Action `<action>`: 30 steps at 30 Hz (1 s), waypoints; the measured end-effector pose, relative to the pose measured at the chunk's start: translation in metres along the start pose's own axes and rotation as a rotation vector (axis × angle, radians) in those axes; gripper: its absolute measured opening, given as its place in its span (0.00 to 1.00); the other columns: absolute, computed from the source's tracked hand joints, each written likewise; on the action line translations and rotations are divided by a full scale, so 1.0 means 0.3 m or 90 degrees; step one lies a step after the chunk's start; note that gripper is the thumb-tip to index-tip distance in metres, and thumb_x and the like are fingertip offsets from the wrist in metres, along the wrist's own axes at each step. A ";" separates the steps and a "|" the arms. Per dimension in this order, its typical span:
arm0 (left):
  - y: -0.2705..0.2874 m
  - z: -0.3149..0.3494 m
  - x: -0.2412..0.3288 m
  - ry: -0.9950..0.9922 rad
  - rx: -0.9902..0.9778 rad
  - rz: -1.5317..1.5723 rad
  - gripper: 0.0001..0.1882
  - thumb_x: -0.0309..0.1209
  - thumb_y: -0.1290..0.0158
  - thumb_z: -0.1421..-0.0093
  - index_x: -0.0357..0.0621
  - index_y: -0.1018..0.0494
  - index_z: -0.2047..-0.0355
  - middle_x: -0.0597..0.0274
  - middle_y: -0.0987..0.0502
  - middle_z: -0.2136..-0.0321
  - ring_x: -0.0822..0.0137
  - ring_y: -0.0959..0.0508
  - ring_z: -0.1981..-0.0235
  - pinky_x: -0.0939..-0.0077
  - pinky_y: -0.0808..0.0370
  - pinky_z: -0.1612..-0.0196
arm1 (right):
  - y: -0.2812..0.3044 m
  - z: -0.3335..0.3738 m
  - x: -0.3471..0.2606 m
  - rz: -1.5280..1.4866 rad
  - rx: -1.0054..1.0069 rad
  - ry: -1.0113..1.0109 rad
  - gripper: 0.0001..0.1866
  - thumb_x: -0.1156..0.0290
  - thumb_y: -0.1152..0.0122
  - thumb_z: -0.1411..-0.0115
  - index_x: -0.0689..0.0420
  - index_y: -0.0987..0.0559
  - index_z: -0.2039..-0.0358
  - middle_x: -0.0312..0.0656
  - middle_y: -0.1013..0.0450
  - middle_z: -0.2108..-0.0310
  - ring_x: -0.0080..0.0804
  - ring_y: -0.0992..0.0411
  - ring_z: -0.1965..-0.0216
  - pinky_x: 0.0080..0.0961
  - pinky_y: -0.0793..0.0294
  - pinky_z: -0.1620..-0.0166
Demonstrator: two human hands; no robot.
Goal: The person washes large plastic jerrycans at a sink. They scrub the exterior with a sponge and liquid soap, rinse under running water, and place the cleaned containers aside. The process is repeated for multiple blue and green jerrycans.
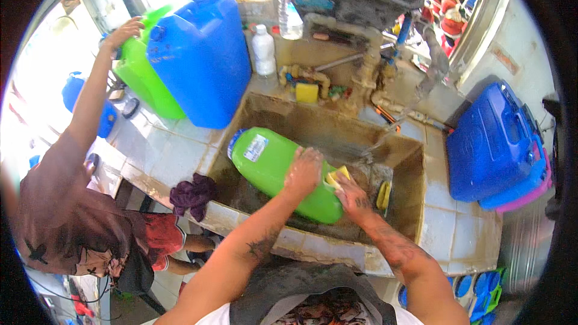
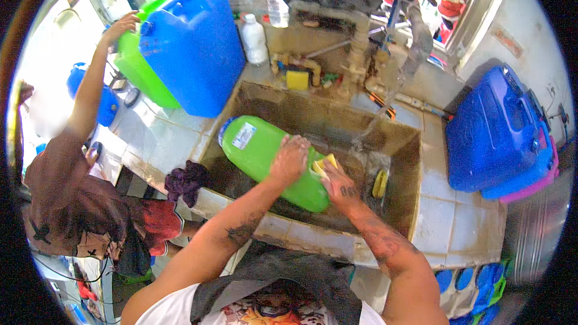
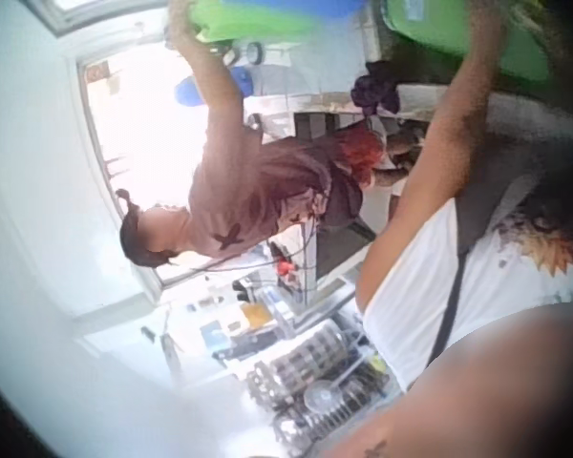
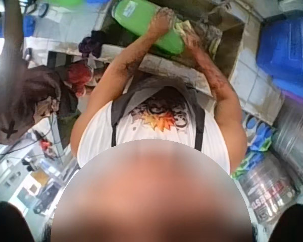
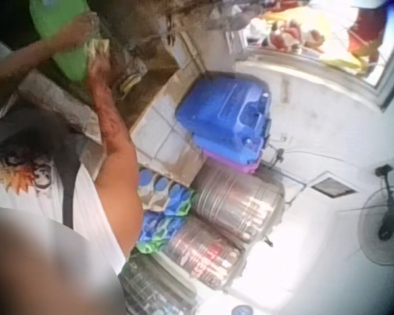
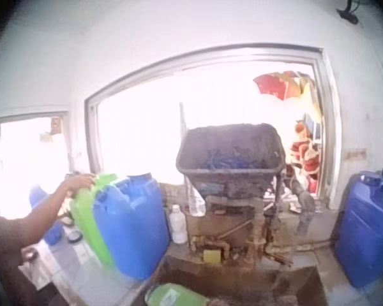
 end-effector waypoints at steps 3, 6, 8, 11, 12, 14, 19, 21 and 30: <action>-0.054 -0.003 -0.020 -0.018 0.013 -0.006 0.21 0.34 0.57 0.33 0.42 0.26 0.44 0.56 0.25 0.42 0.57 0.32 0.36 0.49 0.46 0.29 | -0.035 -0.082 0.026 0.112 0.079 -0.041 0.24 0.58 0.50 0.31 0.53 0.26 0.39 0.53 0.42 0.30 0.59 0.53 0.27 0.59 0.53 0.29; -0.045 -0.017 -0.023 -0.032 0.030 0.017 0.20 0.33 0.57 0.33 0.42 0.25 0.45 0.55 0.25 0.43 0.57 0.32 0.36 0.49 0.45 0.30 | -0.037 -0.116 0.048 0.162 0.045 -0.114 0.22 0.60 0.50 0.31 0.56 0.25 0.41 0.54 0.38 0.33 0.60 0.49 0.29 0.58 0.51 0.30; -0.042 -0.003 -0.028 -0.038 0.045 -0.031 0.19 0.34 0.56 0.33 0.43 0.25 0.46 0.56 0.24 0.43 0.57 0.32 0.36 0.49 0.46 0.29 | -0.015 -0.069 0.031 0.147 0.084 -0.078 0.22 0.60 0.51 0.30 0.62 0.25 0.44 0.51 0.32 0.37 0.60 0.43 0.32 0.52 0.45 0.31; -0.019 -0.021 -0.023 -0.035 0.075 0.021 0.19 0.33 0.52 0.36 0.44 0.23 0.46 0.56 0.23 0.44 0.58 0.29 0.38 0.50 0.44 0.30 | 0.038 0.083 0.278 0.146 0.230 -0.126 0.15 0.68 0.53 0.32 0.62 0.21 0.53 0.53 0.24 0.48 0.59 0.30 0.43 0.46 0.32 0.39; -0.025 -0.026 -0.031 -0.032 0.076 0.018 0.20 0.35 0.52 0.36 0.44 0.23 0.46 0.56 0.23 0.45 0.58 0.29 0.38 0.51 0.45 0.30 | 0.061 0.109 0.356 0.084 0.224 -0.202 0.15 0.70 0.54 0.32 0.62 0.20 0.56 0.54 0.22 0.52 0.58 0.27 0.46 0.45 0.29 0.42; -0.047 -0.032 -0.031 -0.030 0.076 0.013 0.20 0.38 0.50 0.36 0.46 0.23 0.46 0.57 0.23 0.46 0.58 0.29 0.38 0.52 0.46 0.30 | 0.145 0.099 0.384 0.119 0.373 -0.174 0.17 0.66 0.56 0.31 0.63 0.20 0.57 0.56 0.22 0.57 0.55 0.25 0.52 0.45 0.27 0.48; -0.006 -0.037 -0.030 -0.002 0.039 0.021 0.23 0.45 0.47 0.37 0.46 0.24 0.47 0.57 0.24 0.45 0.56 0.32 0.36 0.50 0.48 0.29 | -0.061 -0.183 0.103 0.153 0.088 -0.068 0.23 0.51 0.53 0.32 0.58 0.23 0.55 0.60 0.27 0.51 0.65 0.27 0.56 0.56 0.32 0.47; -0.009 -0.046 -0.017 0.005 0.031 0.012 0.24 0.46 0.47 0.37 0.46 0.24 0.47 0.58 0.24 0.44 0.56 0.33 0.36 0.48 0.48 0.29 | -0.041 -0.176 0.153 0.157 0.056 -0.103 0.20 0.53 0.48 0.35 0.55 0.21 0.53 0.59 0.24 0.59 0.61 0.25 0.58 0.52 0.28 0.51; -0.071 -0.047 0.127 -0.057 -0.211 0.024 0.21 0.42 0.44 0.38 0.55 0.24 0.45 0.56 0.23 0.47 0.54 0.29 0.39 0.36 0.54 0.29 | 0.512 -0.143 0.738 0.107 0.229 -0.267 0.16 0.63 0.42 0.36 0.58 0.18 0.53 0.59 0.23 0.61 0.52 0.23 0.58 0.45 0.25 0.56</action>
Point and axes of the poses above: each hand's wrist, its own z-axis away from the middle knuckle, its own y-axis out of the back of the hand, x = y × z, the point moved 8 cm from there along -z, towards the middle knuckle
